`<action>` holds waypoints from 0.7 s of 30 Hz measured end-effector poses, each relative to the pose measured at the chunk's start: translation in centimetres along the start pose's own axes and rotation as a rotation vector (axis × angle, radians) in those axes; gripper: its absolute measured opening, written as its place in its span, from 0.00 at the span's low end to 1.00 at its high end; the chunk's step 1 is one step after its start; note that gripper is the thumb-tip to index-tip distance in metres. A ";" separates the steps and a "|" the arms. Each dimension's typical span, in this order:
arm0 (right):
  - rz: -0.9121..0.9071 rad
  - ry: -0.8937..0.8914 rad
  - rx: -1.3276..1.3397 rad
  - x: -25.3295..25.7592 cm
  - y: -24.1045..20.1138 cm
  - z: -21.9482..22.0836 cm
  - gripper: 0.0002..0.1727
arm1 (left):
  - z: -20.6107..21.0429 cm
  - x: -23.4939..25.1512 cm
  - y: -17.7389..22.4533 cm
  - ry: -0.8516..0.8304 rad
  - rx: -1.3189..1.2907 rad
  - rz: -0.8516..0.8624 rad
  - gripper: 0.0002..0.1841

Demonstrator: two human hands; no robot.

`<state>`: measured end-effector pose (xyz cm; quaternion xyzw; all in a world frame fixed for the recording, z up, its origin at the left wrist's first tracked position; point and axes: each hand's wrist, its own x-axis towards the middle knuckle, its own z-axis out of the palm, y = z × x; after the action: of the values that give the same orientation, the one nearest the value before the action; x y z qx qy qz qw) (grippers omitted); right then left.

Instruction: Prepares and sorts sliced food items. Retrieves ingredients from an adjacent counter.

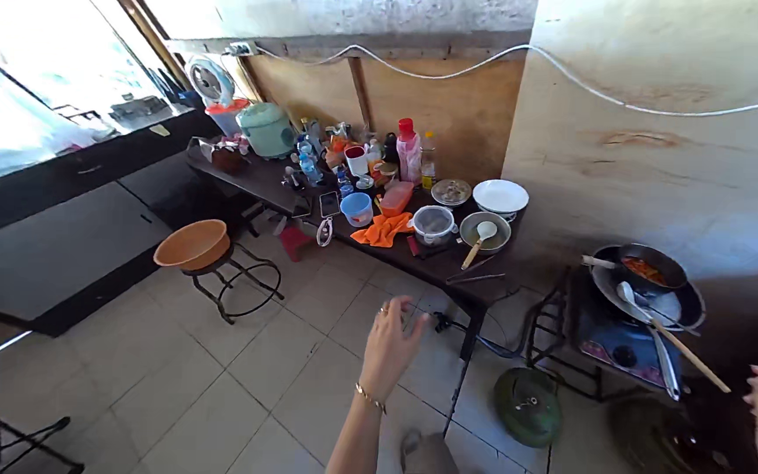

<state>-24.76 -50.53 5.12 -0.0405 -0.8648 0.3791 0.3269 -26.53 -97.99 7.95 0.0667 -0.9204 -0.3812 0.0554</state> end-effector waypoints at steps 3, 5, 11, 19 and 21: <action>0.002 -0.034 0.066 2.8 -2.3 6.0 0.22 | -0.2 9.5 -2.9 0.063 -0.039 -0.034 0.36; 0.001 -0.038 0.086 4.1 -3.7 10.0 0.21 | 0.1 17.1 -5.0 0.086 -0.043 -0.054 0.41; 0.030 0.001 0.014 7.0 -7.4 21.6 0.20 | 3.4 41.9 -13.6 0.004 0.098 -0.223 0.58; -0.015 -0.116 -0.070 14.9 -16.3 36.5 0.20 | 4.7 50.5 -19.2 -0.159 0.214 -0.304 0.59; -0.077 -0.137 -0.051 17.1 -17.9 40.0 0.20 | 4.5 50.6 -19.7 -0.158 0.204 -0.307 0.60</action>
<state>-58.86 -82.99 6.55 0.0105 -0.8954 0.3457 0.2802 -75.52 -117.02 -6.60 0.1815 -0.9348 -0.2939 -0.0831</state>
